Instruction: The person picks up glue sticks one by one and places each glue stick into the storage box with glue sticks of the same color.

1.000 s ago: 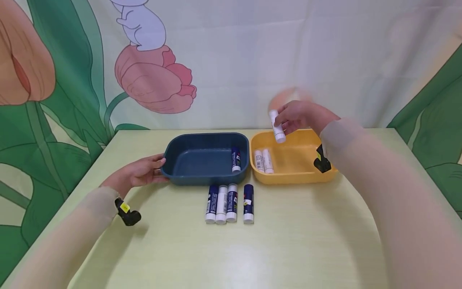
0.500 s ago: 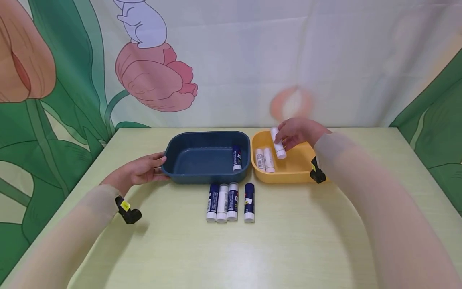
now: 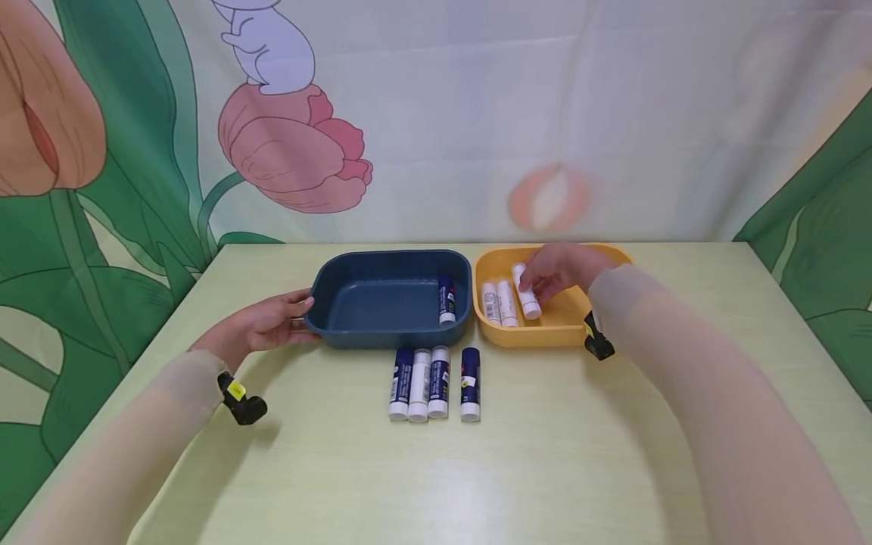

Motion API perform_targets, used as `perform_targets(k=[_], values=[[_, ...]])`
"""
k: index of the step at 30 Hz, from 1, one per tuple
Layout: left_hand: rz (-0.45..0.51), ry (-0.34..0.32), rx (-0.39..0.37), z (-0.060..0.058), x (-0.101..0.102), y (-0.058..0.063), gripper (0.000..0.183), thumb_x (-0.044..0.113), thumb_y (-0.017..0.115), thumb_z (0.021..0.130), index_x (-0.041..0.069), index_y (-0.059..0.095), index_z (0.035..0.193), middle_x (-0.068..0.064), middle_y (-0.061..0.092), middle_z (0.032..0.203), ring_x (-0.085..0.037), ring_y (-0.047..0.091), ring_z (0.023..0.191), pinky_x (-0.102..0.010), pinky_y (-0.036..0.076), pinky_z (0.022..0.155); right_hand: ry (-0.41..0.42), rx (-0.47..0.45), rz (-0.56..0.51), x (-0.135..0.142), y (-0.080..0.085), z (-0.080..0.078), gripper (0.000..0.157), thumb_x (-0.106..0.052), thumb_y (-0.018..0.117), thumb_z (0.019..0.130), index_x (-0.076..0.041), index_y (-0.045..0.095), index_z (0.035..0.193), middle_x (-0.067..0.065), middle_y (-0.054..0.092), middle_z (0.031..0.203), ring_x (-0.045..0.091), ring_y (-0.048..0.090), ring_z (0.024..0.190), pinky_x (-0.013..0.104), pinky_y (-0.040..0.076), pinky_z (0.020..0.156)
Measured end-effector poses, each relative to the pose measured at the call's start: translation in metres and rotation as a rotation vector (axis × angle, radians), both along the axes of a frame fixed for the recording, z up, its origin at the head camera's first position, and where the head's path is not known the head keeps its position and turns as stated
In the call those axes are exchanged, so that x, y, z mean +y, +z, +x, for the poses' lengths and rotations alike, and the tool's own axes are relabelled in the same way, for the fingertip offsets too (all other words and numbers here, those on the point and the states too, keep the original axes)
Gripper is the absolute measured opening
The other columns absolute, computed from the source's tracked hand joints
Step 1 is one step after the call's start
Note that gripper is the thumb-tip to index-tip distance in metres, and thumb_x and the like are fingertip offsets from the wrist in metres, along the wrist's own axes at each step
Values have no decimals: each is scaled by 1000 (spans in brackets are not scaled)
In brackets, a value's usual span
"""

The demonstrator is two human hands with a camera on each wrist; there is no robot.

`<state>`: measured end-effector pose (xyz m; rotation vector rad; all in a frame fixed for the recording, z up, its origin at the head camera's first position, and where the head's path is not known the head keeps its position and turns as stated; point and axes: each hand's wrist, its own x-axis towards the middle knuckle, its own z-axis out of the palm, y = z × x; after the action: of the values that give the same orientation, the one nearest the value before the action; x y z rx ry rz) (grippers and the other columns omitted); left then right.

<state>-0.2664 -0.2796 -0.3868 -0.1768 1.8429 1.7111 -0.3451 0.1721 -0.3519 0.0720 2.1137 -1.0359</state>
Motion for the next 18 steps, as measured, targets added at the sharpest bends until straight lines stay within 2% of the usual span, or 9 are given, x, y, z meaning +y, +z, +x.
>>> perform_targets(k=[4, 10, 18], values=[[3, 7, -4, 1, 0, 0, 64, 26, 34, 112, 14, 3, 166, -15, 37, 149, -11, 57, 108, -51, 31, 124, 20, -14, -9, -1, -5, 0, 53, -6, 62, 100, 6, 35, 144, 17, 53, 124, 20, 62, 92, 27, 64, 82], [0, 10, -12, 0, 1, 1, 65, 26, 35, 111, 14, 2, 166, -18, 32, 156, -12, 56, 109, -51, 31, 123, 53, -13, 12, -2, -8, 0, 40, -8, 64, 100, 3, 43, 132, 8, 59, 105, 16, 60, 83, 23, 62, 76], [-4, 6, -7, 0, -1, 0, 66, 28, 36, 111, 15, 2, 166, -18, 30, 158, -10, 57, 107, -50, 30, 123, 43, -9, 22, -4, -8, 5, 33, -9, 65, 99, 2, 46, 123, 7, 60, 99, 16, 60, 77, 21, 62, 73]])
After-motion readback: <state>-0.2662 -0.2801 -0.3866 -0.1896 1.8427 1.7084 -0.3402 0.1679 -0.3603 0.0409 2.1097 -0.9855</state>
